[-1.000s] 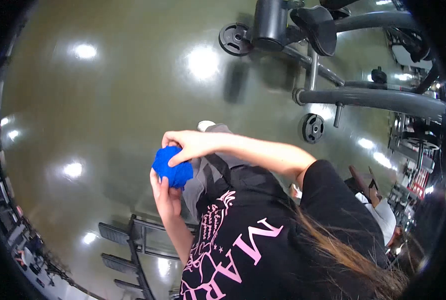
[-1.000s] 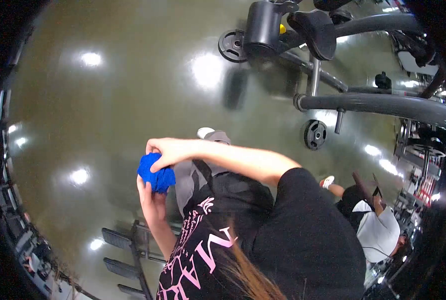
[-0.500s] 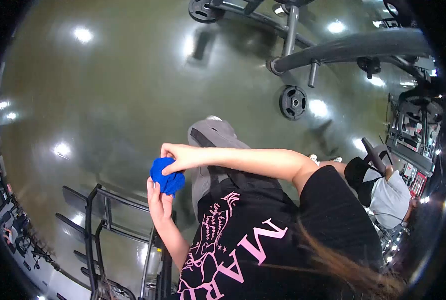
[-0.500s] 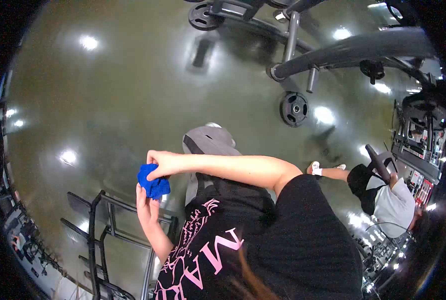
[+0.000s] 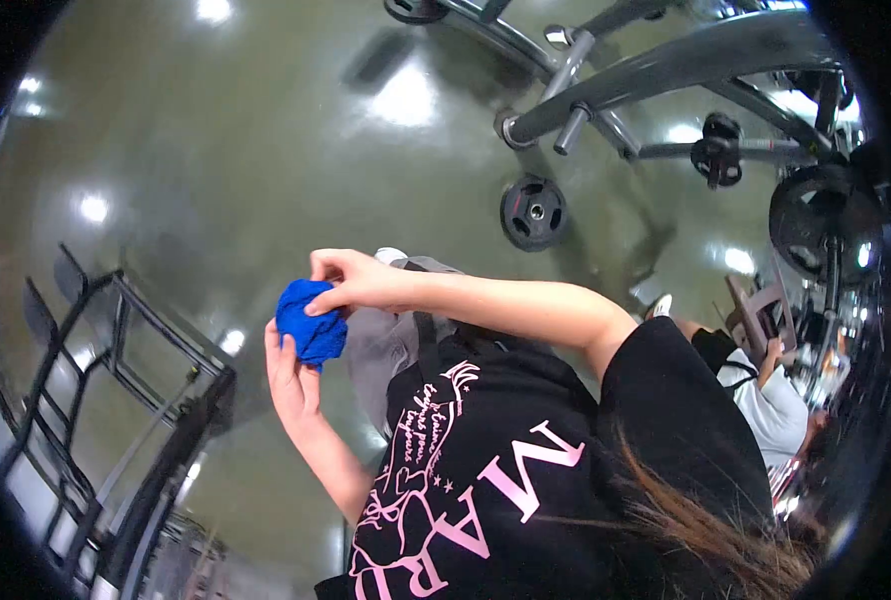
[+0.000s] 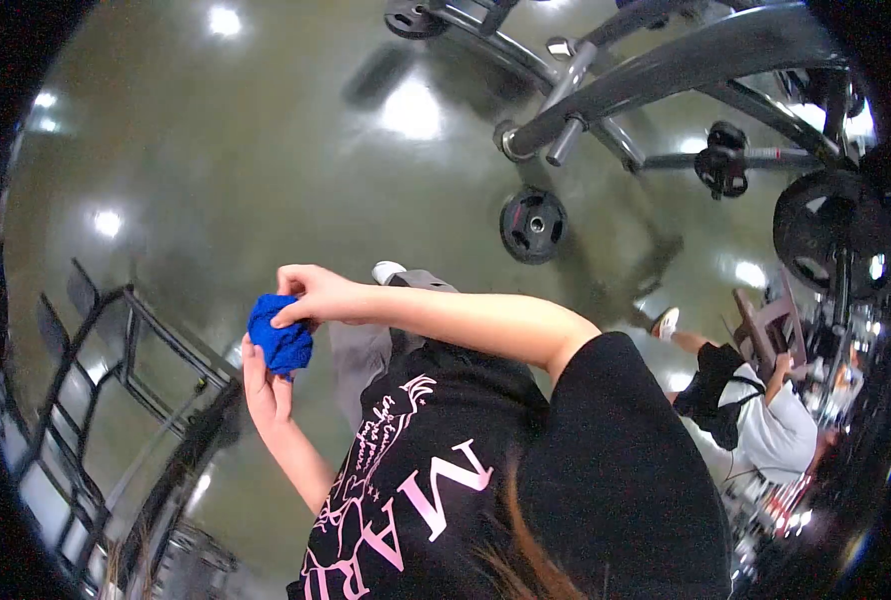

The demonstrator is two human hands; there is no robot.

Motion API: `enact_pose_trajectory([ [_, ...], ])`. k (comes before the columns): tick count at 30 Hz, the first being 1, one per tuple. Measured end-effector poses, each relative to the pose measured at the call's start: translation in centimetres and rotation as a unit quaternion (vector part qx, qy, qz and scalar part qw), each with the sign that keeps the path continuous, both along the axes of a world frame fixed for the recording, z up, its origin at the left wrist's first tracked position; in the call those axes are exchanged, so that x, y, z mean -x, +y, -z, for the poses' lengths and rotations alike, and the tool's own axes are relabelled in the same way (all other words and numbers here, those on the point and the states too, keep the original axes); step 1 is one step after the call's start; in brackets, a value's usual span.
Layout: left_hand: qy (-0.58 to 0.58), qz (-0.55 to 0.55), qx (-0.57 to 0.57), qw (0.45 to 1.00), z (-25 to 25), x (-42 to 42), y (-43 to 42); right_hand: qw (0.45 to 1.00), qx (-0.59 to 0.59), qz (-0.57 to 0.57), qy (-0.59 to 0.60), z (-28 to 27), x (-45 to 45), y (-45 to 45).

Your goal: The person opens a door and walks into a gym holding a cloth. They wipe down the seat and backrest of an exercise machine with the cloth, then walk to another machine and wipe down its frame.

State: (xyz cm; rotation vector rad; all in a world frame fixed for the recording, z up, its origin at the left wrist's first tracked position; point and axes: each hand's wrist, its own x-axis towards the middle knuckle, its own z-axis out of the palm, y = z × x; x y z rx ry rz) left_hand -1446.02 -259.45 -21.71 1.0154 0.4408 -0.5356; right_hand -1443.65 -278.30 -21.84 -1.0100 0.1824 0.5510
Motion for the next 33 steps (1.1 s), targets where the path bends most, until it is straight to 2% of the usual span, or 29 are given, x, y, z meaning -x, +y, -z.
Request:
enact_pose_trajectory([
  [4, -0.019, 0.031, 0.02, 0.999, -0.8, 10.5, -0.8, 0.994, 0.062, -0.08, 0.037, 0.0, 10.1, -1.3],
  [7, -0.022, -0.023, 0.033, 0.999, -0.4, 19.0, -1.3, 0.993, 0.019, -0.095, 0.069, -0.7, 17.1, -1.1],
  [10, 0.003, -0.07, 0.048, 0.996, -0.2, 29.3, -2.0, 0.985, -0.011, -0.141, 0.103, 1.1, 25.6, -1.0],
  [13, 0.008, -0.116, 0.079, 0.99, 0.2, 37.8, -4.5, 0.967, 0.042, -0.226, 0.105, 0.8, 32.6, -2.6],
  [15, 0.017, -0.124, 0.083, 0.989, 0.1, 44.4, -5.5, 0.955, 0.032, -0.27, 0.115, 1.1, 37.7, -3.9],
  [19, -0.005, -0.199, 0.052, 0.979, -0.3, 55.5, -8.6, 0.915, 0.099, -0.39, 0.029, 0.1, 43.7, -5.5],
  [21, -0.002, -0.259, 0.036, 0.965, -0.9, 59.3, -10.8, 0.899, 0.076, -0.431, -0.021, -0.5, 45.9, -6.3],
  [23, 0.014, -0.317, 0.024, 0.948, -0.8, 63.8, -14.2, 0.877, 0.067, -0.47, -0.071, 0.0, 49.1, -7.9],
  [26, 0.043, -0.383, 0.028, 0.922, -0.5, 70.0, -21.5, 0.835, 0.136, -0.512, -0.146, -0.4, 54.2, -13.0],
  [27, 0.057, -0.391, 0.026, 0.918, -1.0, 71.2, -23.5, 0.837, 0.138, -0.499, -0.178, 0.0, 55.6, -14.7],
  [28, 0.059, -0.401, 0.025, 0.914, -1.1, 72.6, -25.6, 0.852, 0.128, -0.498, -0.098, 0.0, 57.4, -17.0],
  [33, 0.027, -0.364, 0.054, 0.929, -0.4, 79.0, -34.8, 0.845, 0.106, -0.523, 0.024, 0.0, 63.5, -27.6],
])
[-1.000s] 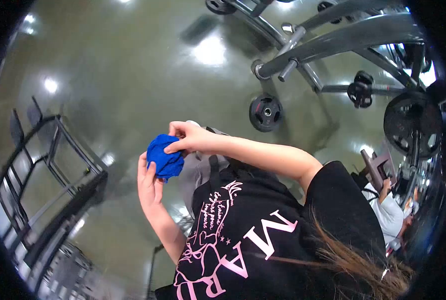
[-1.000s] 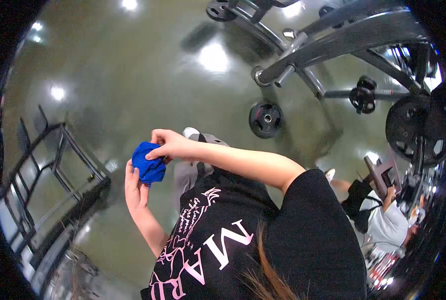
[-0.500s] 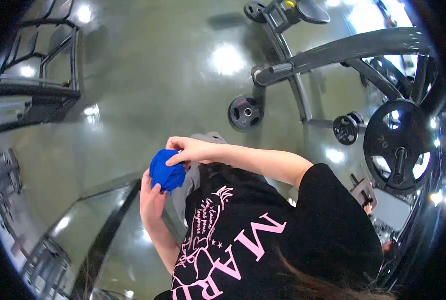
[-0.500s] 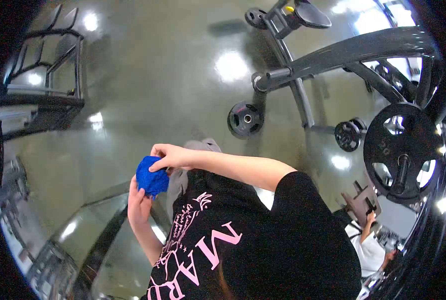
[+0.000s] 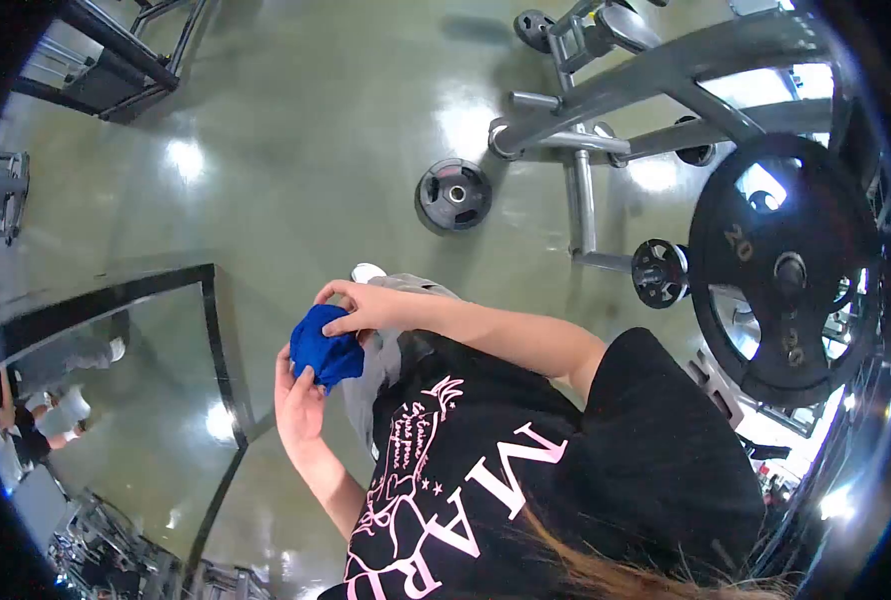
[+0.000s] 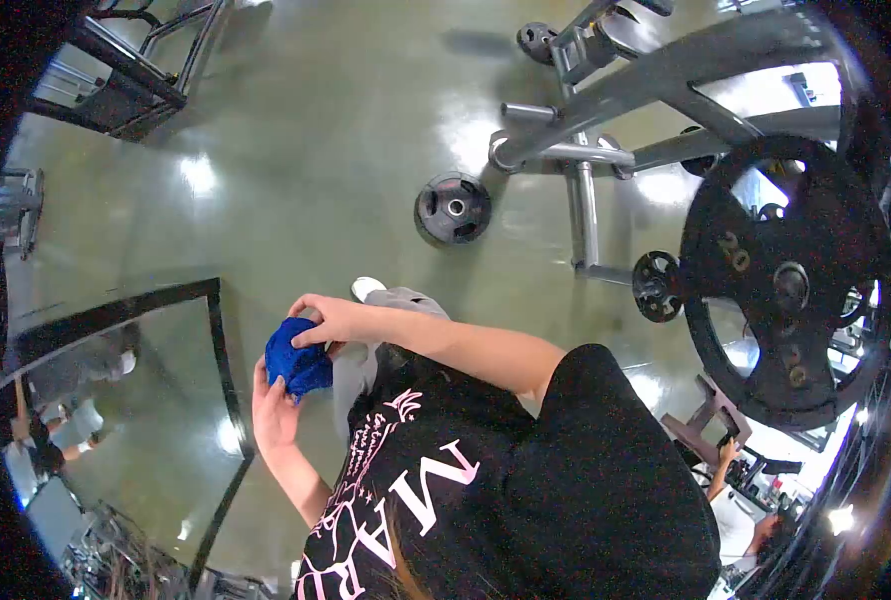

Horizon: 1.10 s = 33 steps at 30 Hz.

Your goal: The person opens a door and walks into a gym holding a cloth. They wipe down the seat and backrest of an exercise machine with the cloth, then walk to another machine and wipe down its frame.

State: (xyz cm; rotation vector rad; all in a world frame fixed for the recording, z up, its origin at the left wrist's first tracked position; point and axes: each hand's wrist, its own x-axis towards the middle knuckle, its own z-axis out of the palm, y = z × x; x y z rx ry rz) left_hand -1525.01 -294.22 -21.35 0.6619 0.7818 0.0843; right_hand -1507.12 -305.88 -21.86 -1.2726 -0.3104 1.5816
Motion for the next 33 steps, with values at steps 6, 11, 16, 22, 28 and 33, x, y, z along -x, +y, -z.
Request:
enact_pose_trajectory([
  [6, -0.006, 0.024, -0.053, 0.998, -1.0, 9.0, -12.4, 0.998, -0.019, -0.058, -0.032, 1.3, 9.0, -12.1],
  [11, 0.03, -0.015, -0.012, 0.999, -2.6, 17.1, -25.3, 0.992, -0.016, -0.125, -0.024, -0.6, 16.7, -23.3],
  [16, 0.012, -0.087, -0.023, 0.996, -3.7, 20.7, -37.0, 0.975, -0.052, -0.2, -0.085, -1.9, 19.2, -31.5],
  [22, 0.031, -0.195, -0.028, 0.98, -6.0, 21.5, -51.9, 0.957, -0.063, -0.28, -0.036, -4.2, 19.0, -41.9],
  [28, 0.004, -0.221, -0.042, 0.974, -5.8, 21.2, -64.2, 0.947, -0.08, -0.313, -0.005, -5.3, 18.3, -53.4],
  [33, -0.017, -0.199, -0.037, 0.979, -4.8, 20.5, -75.1, 0.944, -0.076, -0.319, 0.028, -4.6, 16.8, -64.9],
])
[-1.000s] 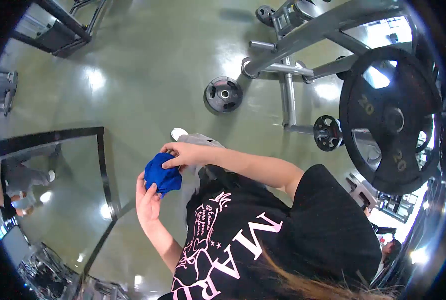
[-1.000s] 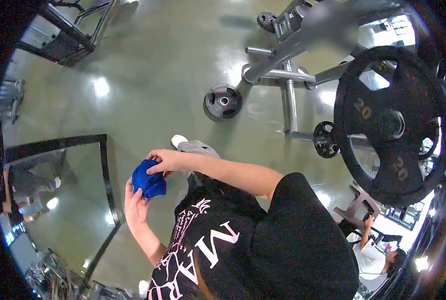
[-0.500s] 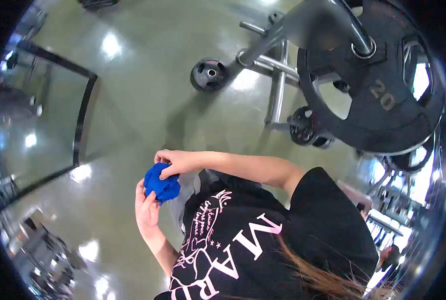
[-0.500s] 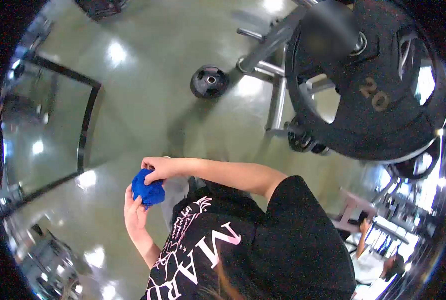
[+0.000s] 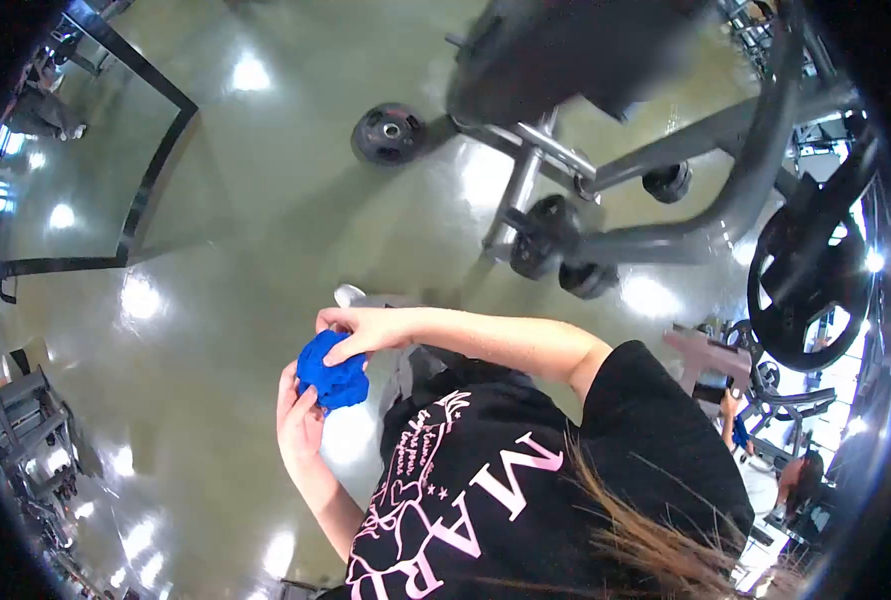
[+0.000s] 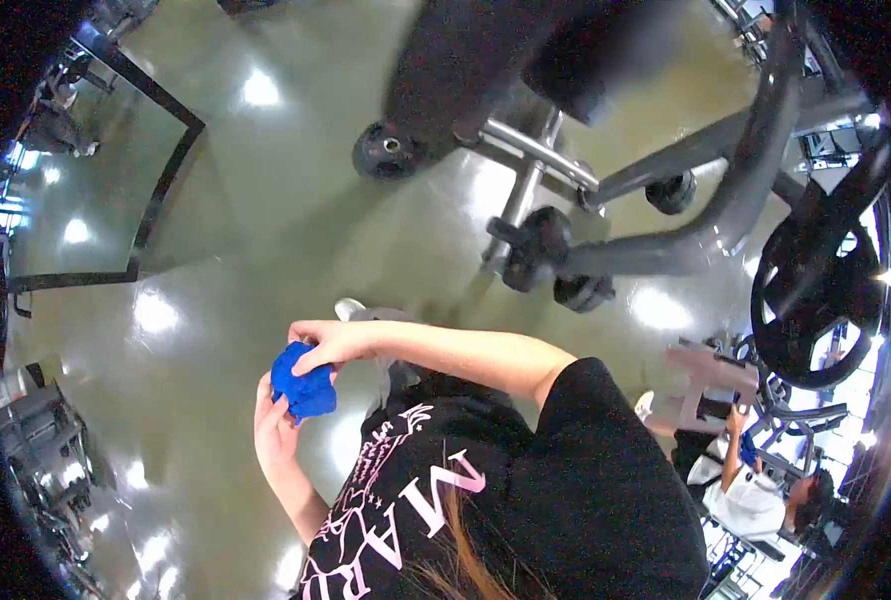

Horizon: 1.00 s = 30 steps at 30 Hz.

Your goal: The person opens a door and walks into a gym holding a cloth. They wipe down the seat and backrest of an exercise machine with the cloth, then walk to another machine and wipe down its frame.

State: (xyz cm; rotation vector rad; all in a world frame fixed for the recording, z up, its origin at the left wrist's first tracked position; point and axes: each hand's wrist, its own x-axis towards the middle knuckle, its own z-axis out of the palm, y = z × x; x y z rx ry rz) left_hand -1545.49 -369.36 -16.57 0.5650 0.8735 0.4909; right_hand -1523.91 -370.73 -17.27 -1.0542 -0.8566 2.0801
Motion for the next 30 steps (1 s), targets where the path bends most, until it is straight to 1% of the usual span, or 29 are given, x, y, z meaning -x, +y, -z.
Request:
enact_pose_trajectory([
  [4, -0.003, -0.008, 0.03, 1.0, -0.8, -2.5, -10.2, 0.998, -0.022, 0.002, -0.051, 0.0, -1.8, -10.0],
  [5, -0.002, -0.016, 0.042, 0.999, -0.8, -2.9, -12.8, 1.0, 0.009, -0.006, -0.023, -0.1, -2.5, -12.3],
  [8, 0.009, -0.041, 0.045, 0.998, -0.9, -4.4, -19.4, 0.998, 0.016, -0.039, -0.05, -0.7, -4.5, -17.8],
  [9, 0.006, -0.058, 0.043, 0.997, -1.1, -5.4, -21.5, 0.997, 0.023, -0.063, -0.046, -1.8, -5.6, -19.0],
  [10, 0.002, -0.075, 0.043, 0.996, -1.4, -6.6, -23.6, 0.996, 0.02, -0.074, -0.041, -1.5, -6.4, -20.2],
  [12, 0.011, -0.128, 0.045, 0.991, -1.3, -8.6, -28.1, 0.994, 0.017, -0.105, -0.021, 0.4, -7.5, -22.7],
  [13, 0.01, -0.16, 0.052, 0.986, -1.1, -9.7, -30.4, 0.989, 0.017, -0.142, -0.031, 1.1, -8.3, -23.8],
  [15, 0.0, -0.223, 0.077, 0.972, -0.7, -11.8, -34.8, 0.98, 0.017, -0.193, -0.044, 1.2, -9.2, -25.9],
  [17, 0.016, -0.241, 0.088, 0.966, -1.8, -13.8, -39.5, 0.967, 0.032, -0.249, -0.05, -0.1, -10.4, -28.9],
  [19, 0.0, -0.275, 0.054, 0.96, -1.5, -14.8, -44.1, 0.949, 0.031, -0.31, -0.049, -0.2, -11.1, -31.8],
  [21, 0.013, -0.321, 0.05, 0.946, -1.3, -15.9, -49.3, 0.932, 0.041, -0.358, -0.045, 0.2, -11.2, -35.4],
  [23, 0.016, -0.349, 0.03, 0.937, -1.7, -17.5, -53.8, 0.92, 0.051, -0.385, -0.046, 0.2, -11.2, -38.9],
  [24, 0.03, -0.382, 0.023, 0.924, -1.7, -18.0, -56.2, 0.916, 0.051, -0.395, -0.045, 0.2, -11.0, -40.6],
  [26, 0.057, -0.436, 0.021, 0.898, -1.8, -19.1, -62.0, 0.894, 0.076, -0.442, -0.002, 0.1, -10.6, -44.8],
  [27, 0.067, -0.487, 0.05, 0.869, -2.5, -20.8, -64.7, 0.879, 0.088, -0.468, 0.01, 0.2, -10.9, -47.1],
  [30, 0.055, -0.516, 0.044, 0.854, -1.3, -22.1, -75.0, 0.846, 0.09, -0.525, 0.031, 1.7, -10.4, -54.7],
])
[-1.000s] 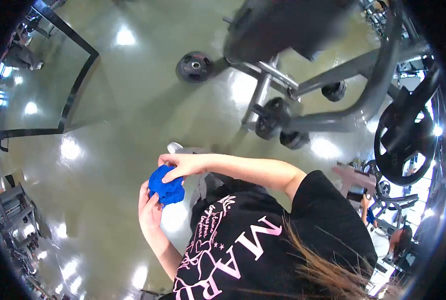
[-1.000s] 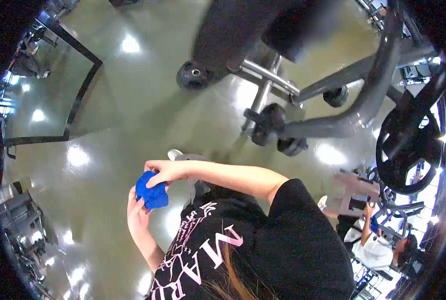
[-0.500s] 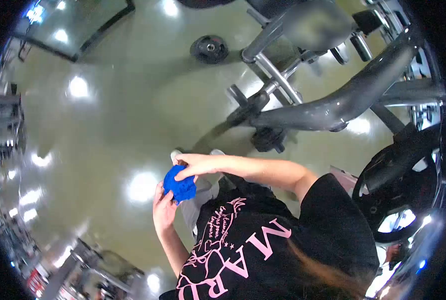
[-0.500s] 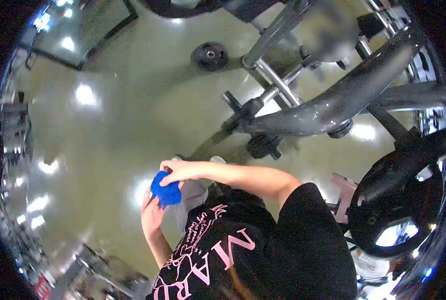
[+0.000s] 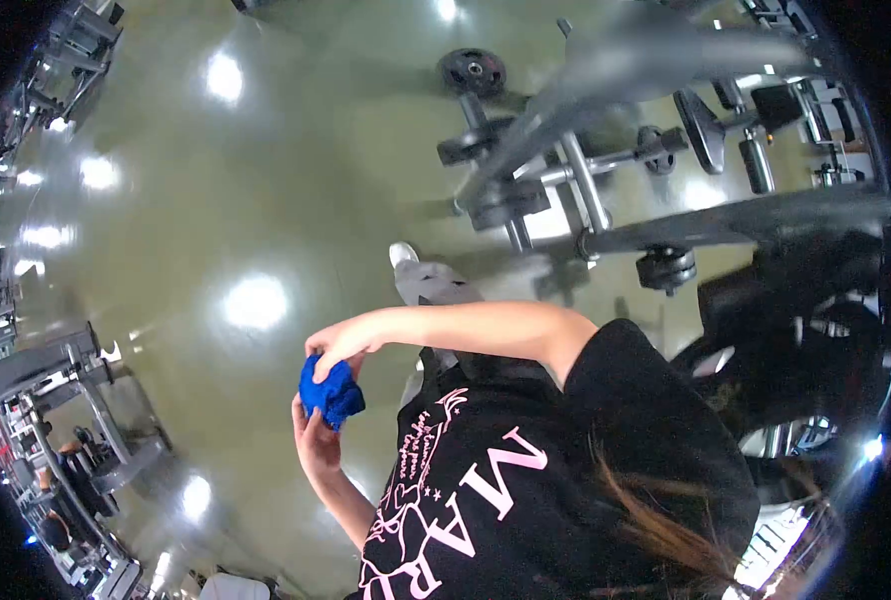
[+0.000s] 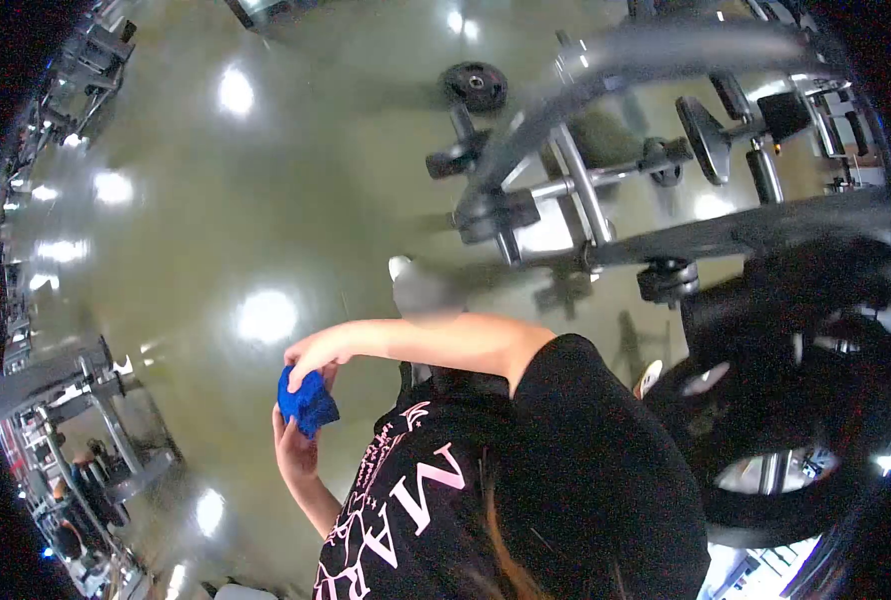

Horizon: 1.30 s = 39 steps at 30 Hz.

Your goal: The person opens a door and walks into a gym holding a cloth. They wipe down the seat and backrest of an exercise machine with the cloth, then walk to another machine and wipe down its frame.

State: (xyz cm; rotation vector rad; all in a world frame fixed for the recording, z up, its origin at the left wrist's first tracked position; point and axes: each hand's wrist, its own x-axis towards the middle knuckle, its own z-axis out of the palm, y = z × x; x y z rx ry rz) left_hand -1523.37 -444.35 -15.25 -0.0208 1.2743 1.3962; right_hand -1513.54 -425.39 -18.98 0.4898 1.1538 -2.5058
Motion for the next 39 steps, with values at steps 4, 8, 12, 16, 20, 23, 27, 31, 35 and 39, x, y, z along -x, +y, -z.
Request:
enact_pose_trajectory([
  [4, 0.016, -0.046, 0.032, 0.998, 0.2, -3.2, -10.3, 0.995, -0.085, -0.059, 0.012, -1.3, -1.5, -9.3],
  [8, -0.01, -0.132, 0.016, 0.991, -1.0, -8.1, -17.7, 0.993, 0.009, -0.117, 0.007, -0.1, -3.2, -16.2],
  [12, 0.041, -0.246, 0.002, 0.968, -1.0, -12.4, -22.2, 0.976, -0.043, -0.207, 0.05, -0.6, -2.3, -21.0],
  [16, 0.068, -0.306, 0.018, 0.949, -2.0, -17.6, -25.1, 0.97, -0.089, -0.215, 0.069, -3.2, -6.1, -23.4],
  [20, 0.093, -0.326, 0.032, 0.94, -1.5, -24.9, -26.8, 0.971, -0.047, -0.224, 0.067, -1.4, -12.8, -25.8],
  [23, 0.078, -0.341, 0.012, 0.937, -0.3, -30.3, -29.1, 0.964, -0.059, -0.247, 0.074, -0.7, -17.2, -28.0],
  [27, 0.097, -0.393, 0.022, 0.914, -1.2, -39.0, -33.7, 0.962, -0.029, -0.259, 0.085, -0.6, -24.3, -34.2],
  [31, 0.136, -0.449, 0.037, 0.882, -2.8, -48.2, -40.1, 0.951, 0.05, -0.296, 0.069, -0.4, -31.4, -42.6],
  [35, 0.129, -0.544, 0.043, 0.828, -3.0, -61.5, -45.6, 0.922, 0.03, -0.381, 0.069, -0.7, -41.8, -49.8],
  [39, 0.105, -0.552, 0.057, 0.825, -2.1, -74.2, -47.8, 0.904, -0.078, -0.405, 0.114, -2.6, -53.6, -50.6],
])
